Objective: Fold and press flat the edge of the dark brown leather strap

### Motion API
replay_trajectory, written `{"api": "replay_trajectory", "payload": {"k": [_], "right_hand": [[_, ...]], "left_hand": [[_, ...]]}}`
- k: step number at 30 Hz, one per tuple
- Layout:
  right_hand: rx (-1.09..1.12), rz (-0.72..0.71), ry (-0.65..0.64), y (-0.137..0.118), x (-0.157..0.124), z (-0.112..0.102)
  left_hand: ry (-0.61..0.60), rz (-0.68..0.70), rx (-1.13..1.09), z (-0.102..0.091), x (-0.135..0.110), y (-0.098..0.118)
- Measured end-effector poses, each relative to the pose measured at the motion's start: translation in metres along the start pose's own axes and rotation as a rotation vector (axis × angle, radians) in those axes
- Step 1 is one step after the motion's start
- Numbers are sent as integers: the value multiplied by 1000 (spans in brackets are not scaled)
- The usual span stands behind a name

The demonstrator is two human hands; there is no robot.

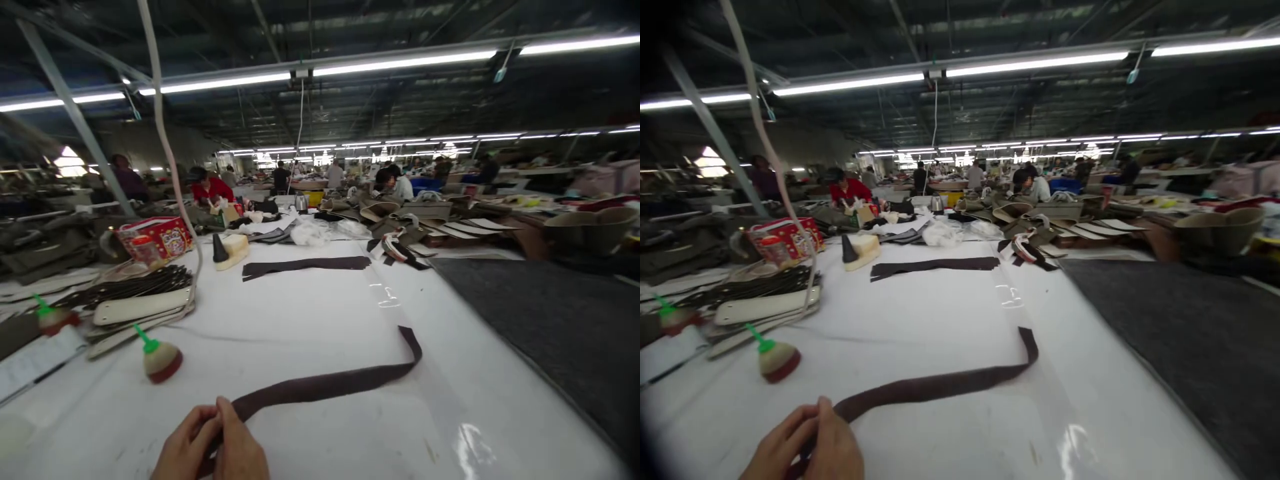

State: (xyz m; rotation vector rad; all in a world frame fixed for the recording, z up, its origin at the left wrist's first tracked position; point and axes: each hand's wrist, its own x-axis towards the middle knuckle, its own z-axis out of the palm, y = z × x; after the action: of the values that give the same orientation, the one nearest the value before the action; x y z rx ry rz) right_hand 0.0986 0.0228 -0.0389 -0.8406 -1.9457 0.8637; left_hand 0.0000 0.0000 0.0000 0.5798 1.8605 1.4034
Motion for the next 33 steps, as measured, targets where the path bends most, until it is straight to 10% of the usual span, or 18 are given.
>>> {"api": "replay_trajectory", "payload": {"k": [15,21,33], "right_hand": [[452,-133,-116,25,14,13],[238,-106,-162,-7,39,-26],[144,206,-934,-6,94,-59]], "left_hand": [[-75,15,-69,-22,9,-5],[-38,102,88,-47,22,1],[-226,252,202,-97,20,37]]}}
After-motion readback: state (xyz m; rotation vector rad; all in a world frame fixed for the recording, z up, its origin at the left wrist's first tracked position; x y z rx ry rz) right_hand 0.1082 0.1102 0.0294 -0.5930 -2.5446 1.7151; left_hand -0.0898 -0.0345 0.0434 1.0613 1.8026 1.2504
